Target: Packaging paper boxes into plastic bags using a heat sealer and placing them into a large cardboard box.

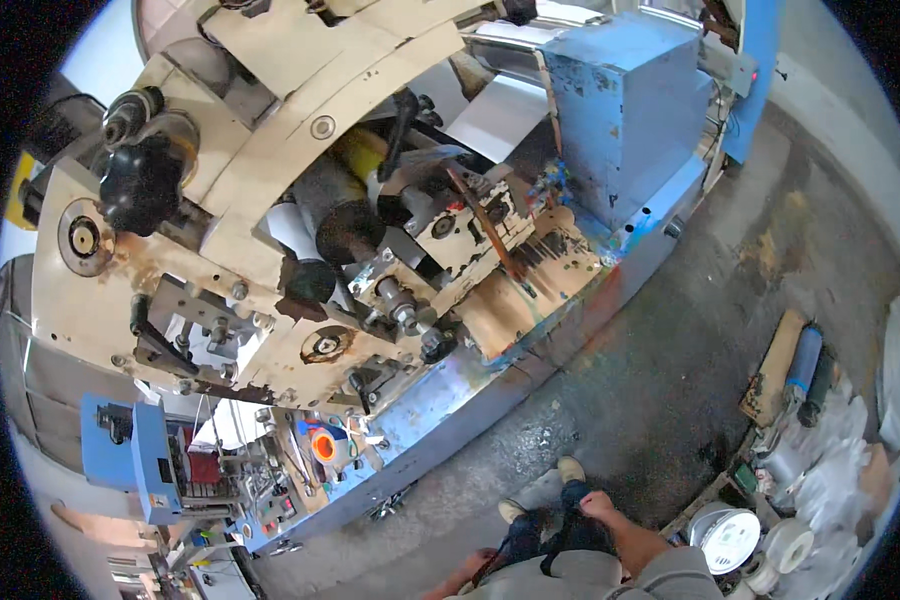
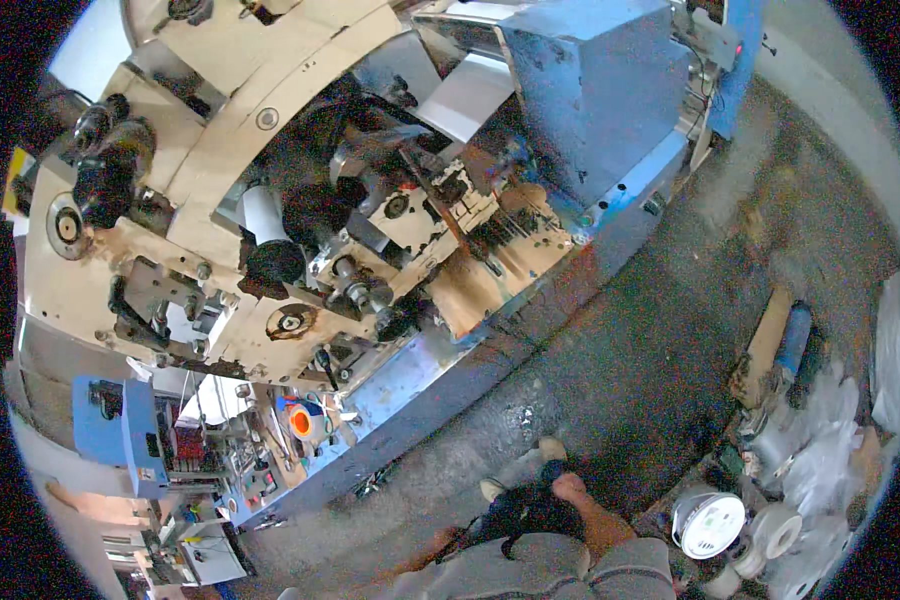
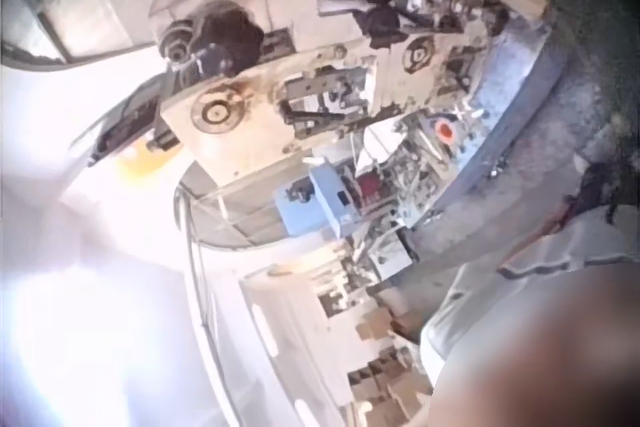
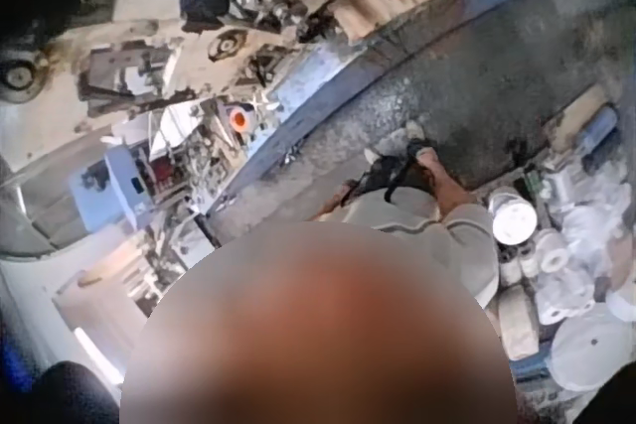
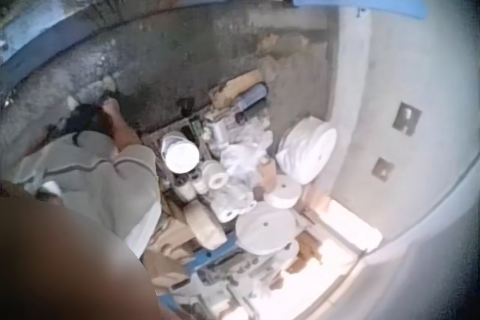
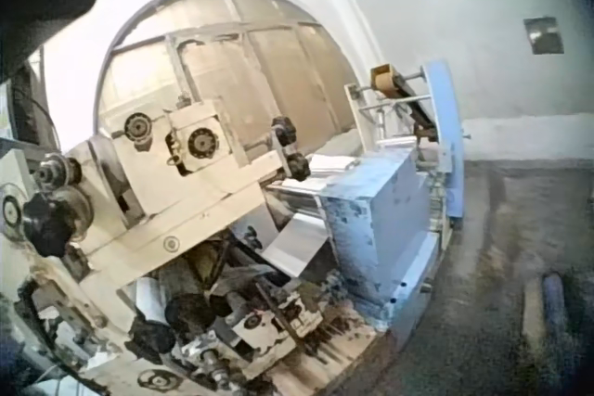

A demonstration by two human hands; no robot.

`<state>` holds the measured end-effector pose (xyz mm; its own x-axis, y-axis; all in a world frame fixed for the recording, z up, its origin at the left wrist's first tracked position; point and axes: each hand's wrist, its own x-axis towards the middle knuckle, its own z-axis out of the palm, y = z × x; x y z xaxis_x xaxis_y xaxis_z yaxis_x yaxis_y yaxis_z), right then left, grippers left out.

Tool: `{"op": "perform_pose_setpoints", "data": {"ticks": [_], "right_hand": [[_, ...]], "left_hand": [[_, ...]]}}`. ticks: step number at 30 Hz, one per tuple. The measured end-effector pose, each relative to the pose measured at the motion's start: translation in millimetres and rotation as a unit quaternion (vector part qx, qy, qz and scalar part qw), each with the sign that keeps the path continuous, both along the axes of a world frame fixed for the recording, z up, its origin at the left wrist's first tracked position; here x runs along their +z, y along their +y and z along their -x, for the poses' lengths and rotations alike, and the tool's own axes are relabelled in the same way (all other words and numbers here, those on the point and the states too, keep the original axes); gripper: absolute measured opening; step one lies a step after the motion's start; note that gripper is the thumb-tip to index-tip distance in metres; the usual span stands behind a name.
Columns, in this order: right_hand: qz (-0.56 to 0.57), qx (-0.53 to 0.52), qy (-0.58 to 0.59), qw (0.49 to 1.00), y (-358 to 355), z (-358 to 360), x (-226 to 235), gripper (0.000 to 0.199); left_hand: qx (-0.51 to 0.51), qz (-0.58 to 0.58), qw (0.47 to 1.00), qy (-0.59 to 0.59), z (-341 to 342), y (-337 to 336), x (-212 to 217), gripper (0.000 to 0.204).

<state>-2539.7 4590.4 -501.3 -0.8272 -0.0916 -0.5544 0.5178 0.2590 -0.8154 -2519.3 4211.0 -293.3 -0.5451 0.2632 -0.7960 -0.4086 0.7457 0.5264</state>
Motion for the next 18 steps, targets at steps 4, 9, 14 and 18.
{"op": "perform_pose_setpoints", "data": {"ticks": [4,9,14,18], "right_hand": [[-0.176,0.065,-0.084,0.979,17.5,29.0,67.3,0.020],[-0.176,0.070,0.005,0.982,27.5,40.5,17.0,0.015],[-0.145,0.126,0.074,0.979,15.6,91.0,22.5,0.014],[0.020,0.028,-0.088,0.996,-7.4,133.2,69.0,0.011]], "left_hand": [[0.060,0.019,0.998,0.008,2.6,18.2,8.3,0.039],[0.039,0.042,0.997,0.046,12.3,20.9,36.3,0.034],[0.099,0.177,0.977,0.071,32.7,24.8,71.1,0.029],[0.269,0.146,0.943,0.127,42.6,8.0,83.6,0.025]]}}
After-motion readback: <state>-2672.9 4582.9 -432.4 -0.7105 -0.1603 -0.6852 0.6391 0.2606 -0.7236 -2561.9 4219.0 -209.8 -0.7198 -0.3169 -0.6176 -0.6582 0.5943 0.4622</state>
